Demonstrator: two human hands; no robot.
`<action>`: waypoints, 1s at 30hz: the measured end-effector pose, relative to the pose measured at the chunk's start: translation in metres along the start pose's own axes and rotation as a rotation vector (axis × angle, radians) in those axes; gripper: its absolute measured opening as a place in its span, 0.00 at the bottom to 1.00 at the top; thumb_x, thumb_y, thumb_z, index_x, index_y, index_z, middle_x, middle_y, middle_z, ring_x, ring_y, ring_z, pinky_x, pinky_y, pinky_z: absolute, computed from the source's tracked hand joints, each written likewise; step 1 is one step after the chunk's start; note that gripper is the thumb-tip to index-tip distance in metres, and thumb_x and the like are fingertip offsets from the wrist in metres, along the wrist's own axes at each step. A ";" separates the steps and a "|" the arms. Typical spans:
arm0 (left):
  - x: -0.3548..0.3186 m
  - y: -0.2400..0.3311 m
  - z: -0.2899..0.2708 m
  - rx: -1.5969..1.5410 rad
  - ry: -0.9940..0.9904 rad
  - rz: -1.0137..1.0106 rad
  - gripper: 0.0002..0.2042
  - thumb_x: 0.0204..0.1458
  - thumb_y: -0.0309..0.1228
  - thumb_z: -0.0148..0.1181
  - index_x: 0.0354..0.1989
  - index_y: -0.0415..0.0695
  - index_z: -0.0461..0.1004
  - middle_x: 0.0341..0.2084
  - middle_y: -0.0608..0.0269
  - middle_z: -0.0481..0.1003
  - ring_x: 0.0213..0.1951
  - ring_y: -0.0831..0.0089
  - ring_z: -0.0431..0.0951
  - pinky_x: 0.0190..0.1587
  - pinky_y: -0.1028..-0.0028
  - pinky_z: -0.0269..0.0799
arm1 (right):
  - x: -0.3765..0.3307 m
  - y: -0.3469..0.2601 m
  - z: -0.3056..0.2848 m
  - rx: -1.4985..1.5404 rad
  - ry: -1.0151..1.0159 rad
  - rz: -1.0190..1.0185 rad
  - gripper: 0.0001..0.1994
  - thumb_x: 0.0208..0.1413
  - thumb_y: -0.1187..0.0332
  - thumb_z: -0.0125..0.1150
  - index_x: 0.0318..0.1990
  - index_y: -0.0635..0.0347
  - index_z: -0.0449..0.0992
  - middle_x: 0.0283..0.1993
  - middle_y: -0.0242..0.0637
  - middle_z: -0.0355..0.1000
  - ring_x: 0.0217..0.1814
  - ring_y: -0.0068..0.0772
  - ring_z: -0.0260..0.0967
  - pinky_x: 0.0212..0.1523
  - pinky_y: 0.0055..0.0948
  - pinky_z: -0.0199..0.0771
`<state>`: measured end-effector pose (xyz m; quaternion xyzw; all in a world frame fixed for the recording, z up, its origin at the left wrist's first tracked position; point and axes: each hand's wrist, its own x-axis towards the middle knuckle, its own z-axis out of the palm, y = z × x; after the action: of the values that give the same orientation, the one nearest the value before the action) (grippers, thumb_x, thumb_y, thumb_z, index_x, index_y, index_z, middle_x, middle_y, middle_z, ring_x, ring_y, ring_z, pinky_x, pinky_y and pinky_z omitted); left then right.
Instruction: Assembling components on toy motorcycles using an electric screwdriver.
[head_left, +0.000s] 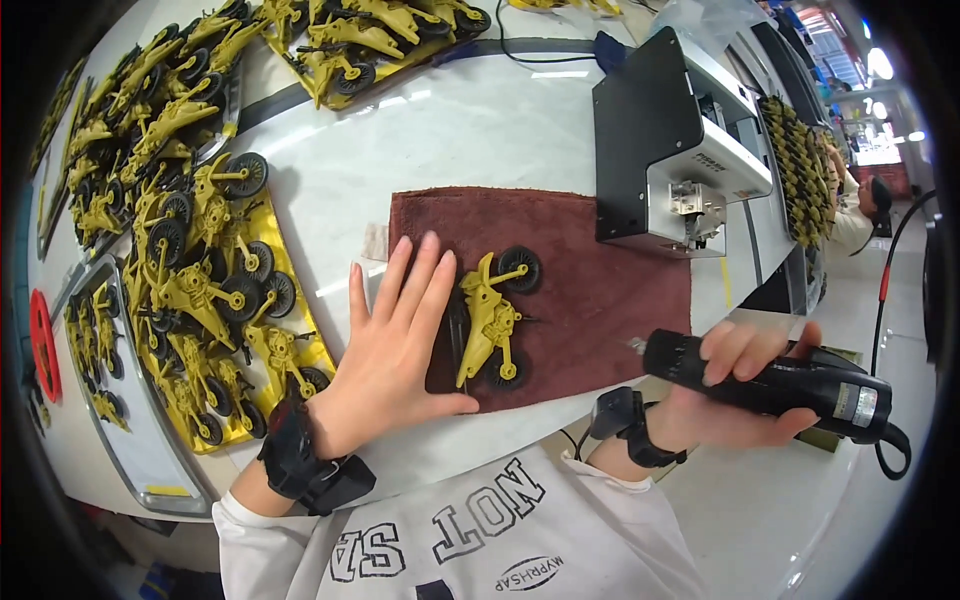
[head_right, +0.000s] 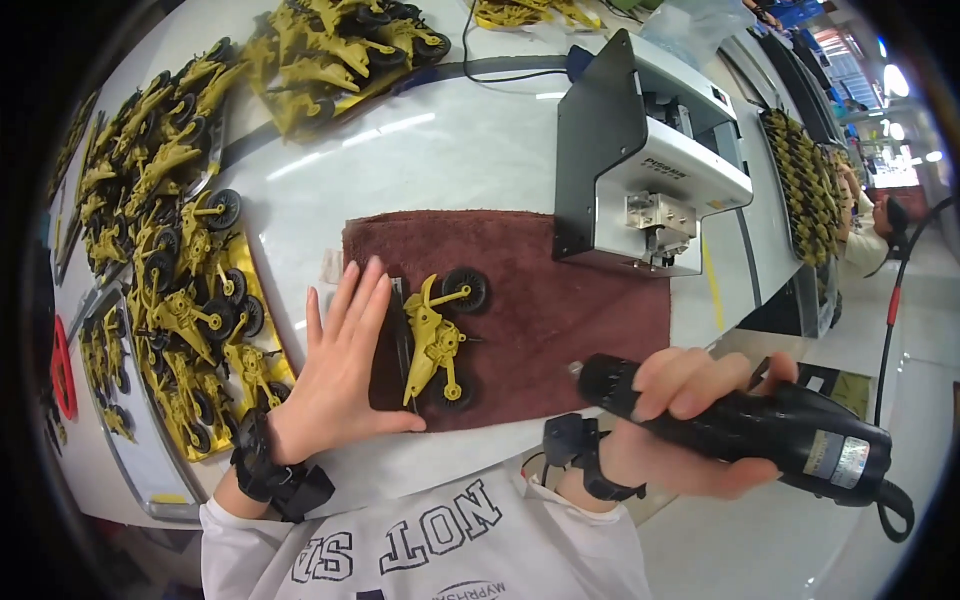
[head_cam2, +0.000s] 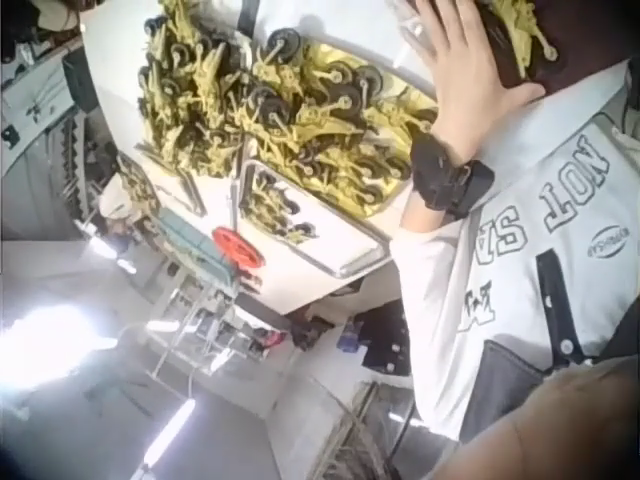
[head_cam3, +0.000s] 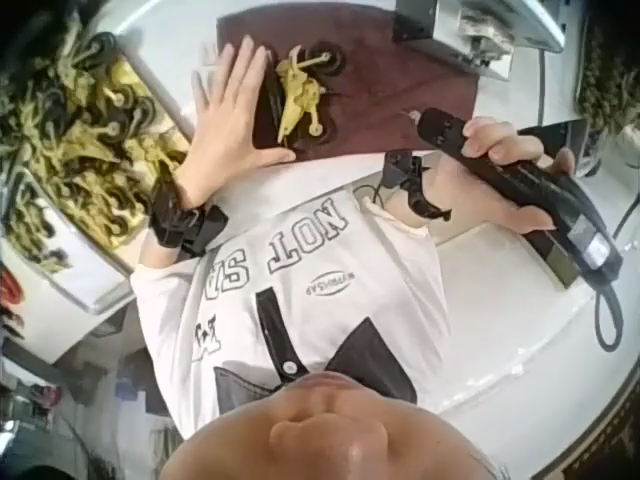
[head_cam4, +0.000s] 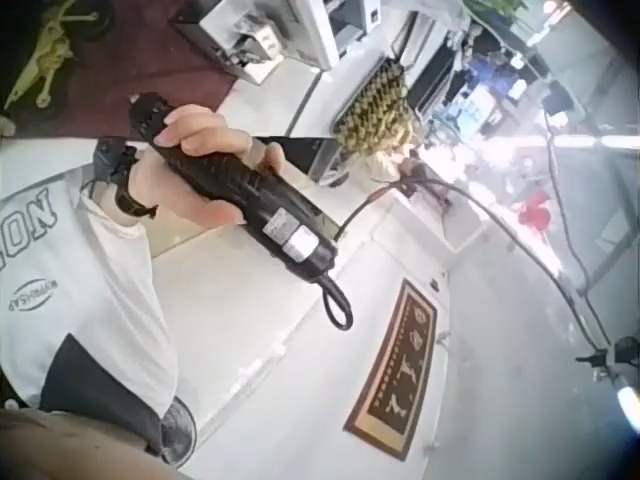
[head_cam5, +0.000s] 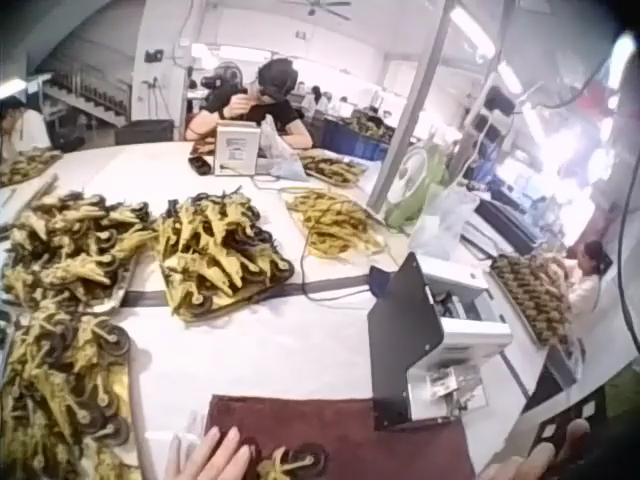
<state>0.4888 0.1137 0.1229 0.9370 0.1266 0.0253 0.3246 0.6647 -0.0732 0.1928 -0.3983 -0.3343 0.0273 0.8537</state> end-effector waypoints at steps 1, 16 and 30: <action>-0.001 0.001 -0.002 0.007 -0.025 0.006 0.62 0.26 0.51 0.75 0.68 0.37 0.40 0.68 0.44 0.39 0.70 0.47 0.35 0.65 0.41 0.26 | 0.007 -0.002 -0.002 -0.097 0.087 -0.088 0.36 0.53 0.39 0.51 0.58 0.63 0.60 0.22 0.34 0.59 0.16 0.28 0.55 0.21 0.30 0.58; 0.004 0.007 0.007 0.138 0.079 0.147 0.40 0.32 0.48 0.71 0.59 0.54 0.65 0.58 0.53 0.60 0.64 0.48 0.52 0.63 0.40 0.36 | 0.107 0.024 -0.015 -0.629 0.214 -0.147 0.23 0.60 0.48 0.47 0.51 0.56 0.63 0.21 0.35 0.65 0.20 0.28 0.59 0.26 0.31 0.65; -0.001 -0.002 0.016 0.012 0.095 0.196 0.32 0.36 0.41 0.69 0.55 0.51 0.69 0.66 0.57 0.54 0.67 0.48 0.48 0.64 0.43 0.38 | -0.018 0.017 0.040 -0.036 -0.305 0.011 0.40 0.53 0.43 0.56 0.62 0.61 0.47 0.30 0.47 0.69 0.23 0.41 0.67 0.31 0.42 0.70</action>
<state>0.4896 0.1057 0.1093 0.9445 0.0496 0.1008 0.3086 0.6309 -0.0406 0.1889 -0.4067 -0.4582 0.0861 0.7856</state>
